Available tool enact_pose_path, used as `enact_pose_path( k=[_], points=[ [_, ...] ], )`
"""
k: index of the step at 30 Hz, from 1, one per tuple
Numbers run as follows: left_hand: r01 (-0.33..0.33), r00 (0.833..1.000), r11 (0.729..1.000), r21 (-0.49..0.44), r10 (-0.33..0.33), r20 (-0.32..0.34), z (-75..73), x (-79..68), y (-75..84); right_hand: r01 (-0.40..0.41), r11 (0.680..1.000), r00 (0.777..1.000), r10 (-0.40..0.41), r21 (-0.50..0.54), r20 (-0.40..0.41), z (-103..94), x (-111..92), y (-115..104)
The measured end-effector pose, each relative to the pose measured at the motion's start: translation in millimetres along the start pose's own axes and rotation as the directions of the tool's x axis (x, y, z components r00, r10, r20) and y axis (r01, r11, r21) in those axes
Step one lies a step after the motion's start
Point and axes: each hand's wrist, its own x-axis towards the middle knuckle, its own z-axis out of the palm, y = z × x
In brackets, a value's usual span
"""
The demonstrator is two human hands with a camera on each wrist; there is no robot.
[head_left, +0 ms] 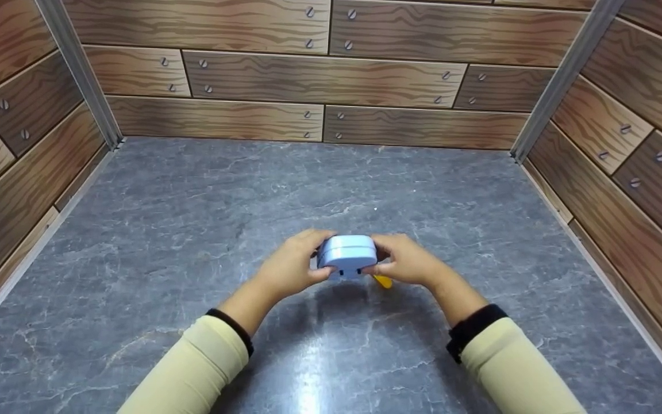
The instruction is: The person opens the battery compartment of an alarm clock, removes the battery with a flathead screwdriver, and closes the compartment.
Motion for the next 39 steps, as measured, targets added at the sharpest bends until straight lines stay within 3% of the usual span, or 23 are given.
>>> enact_pose_path(
  k=[5,14,22,27,31,35,39],
  points=[
    [-0.061,0.996,0.991,0.122,0.068,-0.052,2.4,-2.9,3.6,-0.021,0.997,1.000,0.021,0.070,0.000,-0.8,-1,-1],
    [-0.143,0.978,0.936,0.320,0.183,-0.097,8.6,-7.0,0.5,-0.092,0.988,0.996,0.089,0.125,0.032,-3.5,-1,-1],
    [-0.204,0.962,0.837,0.508,0.268,-0.054,9.6,-9.0,0.7,-0.144,0.978,0.989,0.139,0.150,0.047,-7.2,-1,-4],
    [-0.259,0.940,0.755,0.602,0.340,-0.021,10.3,-9.1,2.4,-0.156,0.967,0.986,0.142,0.202,0.082,-13.0,-4,-25],
    [-0.272,0.929,0.699,0.661,0.369,-0.009,10.9,-8.6,1.2,-0.147,0.963,0.987,0.129,0.224,0.093,-11.6,-4,-17],
    [-0.283,0.918,0.667,0.689,0.396,-0.008,12.2,-8.3,-0.8,-0.144,0.954,0.987,0.119,0.261,0.111,-10.6,-5,-14],
    [-0.287,0.915,0.671,0.684,0.404,-0.013,13.0,-8.0,-1.9,-0.164,0.952,0.982,0.134,0.259,0.129,-11.1,-6,-22]
  ],
)
